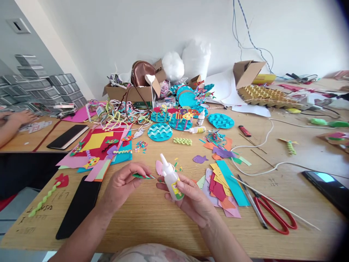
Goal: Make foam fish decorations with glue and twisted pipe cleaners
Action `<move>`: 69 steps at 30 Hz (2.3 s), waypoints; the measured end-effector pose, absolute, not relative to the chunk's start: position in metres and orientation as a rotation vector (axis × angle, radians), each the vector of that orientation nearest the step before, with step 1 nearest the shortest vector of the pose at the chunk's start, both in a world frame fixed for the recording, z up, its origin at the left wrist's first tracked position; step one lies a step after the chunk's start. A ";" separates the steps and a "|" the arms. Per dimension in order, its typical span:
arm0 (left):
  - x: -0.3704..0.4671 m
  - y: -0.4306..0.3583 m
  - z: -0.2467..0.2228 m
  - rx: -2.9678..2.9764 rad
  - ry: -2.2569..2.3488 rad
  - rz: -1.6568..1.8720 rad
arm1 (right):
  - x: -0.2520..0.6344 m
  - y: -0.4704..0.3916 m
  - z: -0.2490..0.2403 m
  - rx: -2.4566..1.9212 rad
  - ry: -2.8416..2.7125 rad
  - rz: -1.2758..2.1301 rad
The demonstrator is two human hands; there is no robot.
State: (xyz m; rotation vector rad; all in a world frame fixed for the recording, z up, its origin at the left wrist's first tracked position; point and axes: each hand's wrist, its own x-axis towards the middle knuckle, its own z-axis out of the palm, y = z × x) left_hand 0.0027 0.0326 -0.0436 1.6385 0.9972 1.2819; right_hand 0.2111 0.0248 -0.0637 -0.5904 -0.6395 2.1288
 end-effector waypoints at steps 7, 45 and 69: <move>0.003 0.031 -0.052 1.306 1.278 0.993 | 0.246 0.026 -0.068 -1.052 -0.917 1.569; 0.001 0.025 -0.115 2.385 1.360 0.458 | 0.216 0.038 -0.077 -1.223 -1.460 1.269; 0.009 0.023 -0.122 2.379 1.453 0.567 | 0.190 0.041 -0.070 -1.291 -1.781 0.937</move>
